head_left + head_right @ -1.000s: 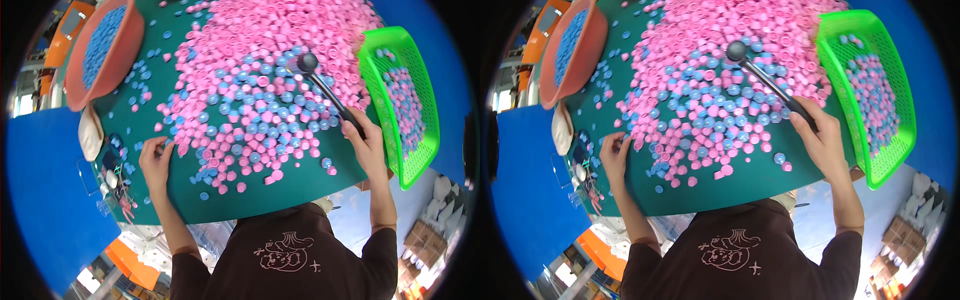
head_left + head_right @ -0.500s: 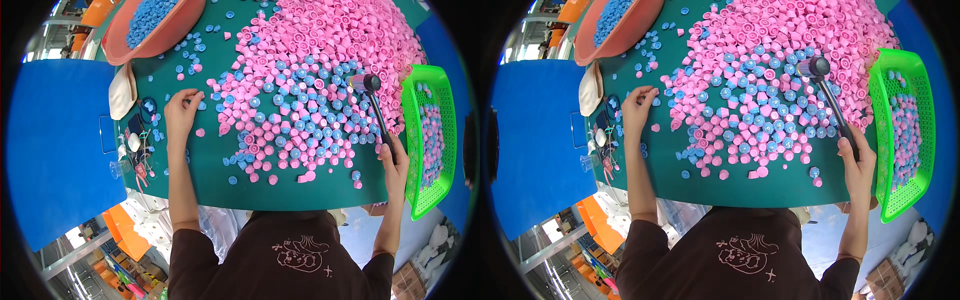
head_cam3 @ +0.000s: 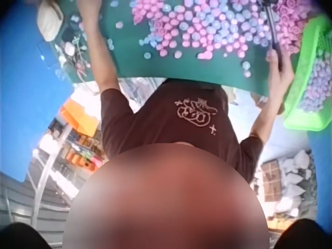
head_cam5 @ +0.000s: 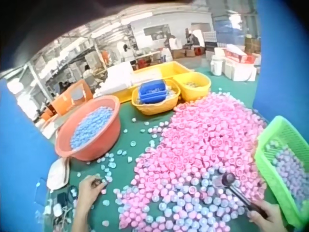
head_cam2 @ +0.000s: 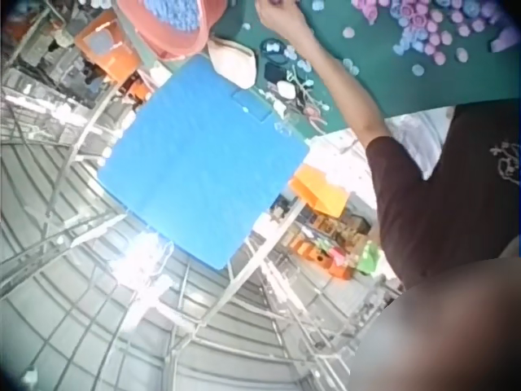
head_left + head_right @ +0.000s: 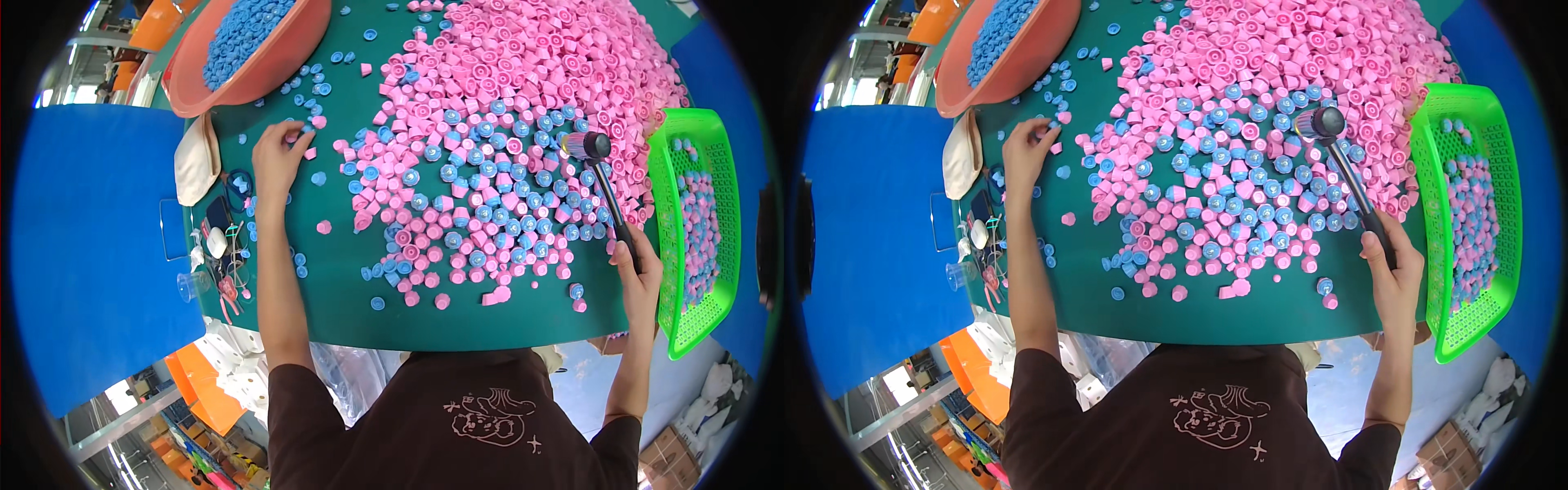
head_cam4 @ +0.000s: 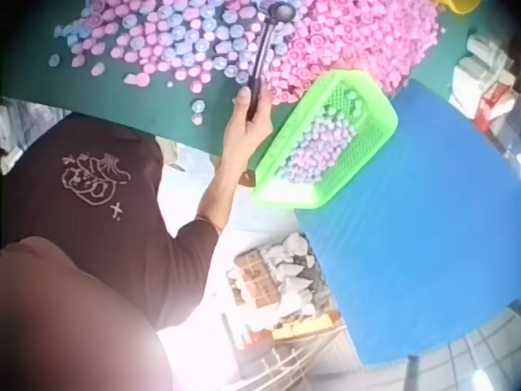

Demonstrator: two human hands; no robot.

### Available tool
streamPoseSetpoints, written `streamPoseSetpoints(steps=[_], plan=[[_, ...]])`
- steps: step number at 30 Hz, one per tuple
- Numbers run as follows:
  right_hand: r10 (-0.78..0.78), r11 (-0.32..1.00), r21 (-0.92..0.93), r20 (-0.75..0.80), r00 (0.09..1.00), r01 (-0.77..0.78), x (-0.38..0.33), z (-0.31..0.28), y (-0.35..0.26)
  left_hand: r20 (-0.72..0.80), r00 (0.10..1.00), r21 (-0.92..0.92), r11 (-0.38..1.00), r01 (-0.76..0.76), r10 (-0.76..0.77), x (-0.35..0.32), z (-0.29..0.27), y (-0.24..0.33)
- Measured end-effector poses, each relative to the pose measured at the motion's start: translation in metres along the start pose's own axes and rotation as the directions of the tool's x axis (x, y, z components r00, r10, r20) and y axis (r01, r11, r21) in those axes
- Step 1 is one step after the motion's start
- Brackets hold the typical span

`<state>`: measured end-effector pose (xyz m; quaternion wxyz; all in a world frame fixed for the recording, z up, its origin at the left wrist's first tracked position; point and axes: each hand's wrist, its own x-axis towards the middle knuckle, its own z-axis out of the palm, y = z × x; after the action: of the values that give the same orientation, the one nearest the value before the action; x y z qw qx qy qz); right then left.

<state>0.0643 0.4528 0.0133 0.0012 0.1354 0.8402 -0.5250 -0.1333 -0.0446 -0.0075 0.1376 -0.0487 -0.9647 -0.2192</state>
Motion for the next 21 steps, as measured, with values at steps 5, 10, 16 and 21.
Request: streamPoseSetpoints(steps=[5,10,16,21], plan=[[0.009,1.000,-0.007,-0.002,1.000,-0.009,0.002,-0.003,0.003,0.040,0.984,-0.004,0.985,0.174,-0.174,-0.011,-0.001,0.004],[-0.015,1.000,-0.013,0.001,1.000,0.015,0.004,-0.001,-0.012,0.060,0.995,0.040,0.996,0.076,-0.078,0.001,-0.001,-0.018],[0.013,1.000,-0.013,-0.003,1.000,-0.013,0.004,-0.001,-0.019,0.084,0.996,-0.286,0.958,-0.013,0.039,0.000,0.009,0.118],[-0.093,0.989,-0.109,0.025,0.995,0.095,0.009,0.004,-0.024,0.121,0.781,-0.431,0.741,-0.514,0.613,-0.003,0.060,0.203]])
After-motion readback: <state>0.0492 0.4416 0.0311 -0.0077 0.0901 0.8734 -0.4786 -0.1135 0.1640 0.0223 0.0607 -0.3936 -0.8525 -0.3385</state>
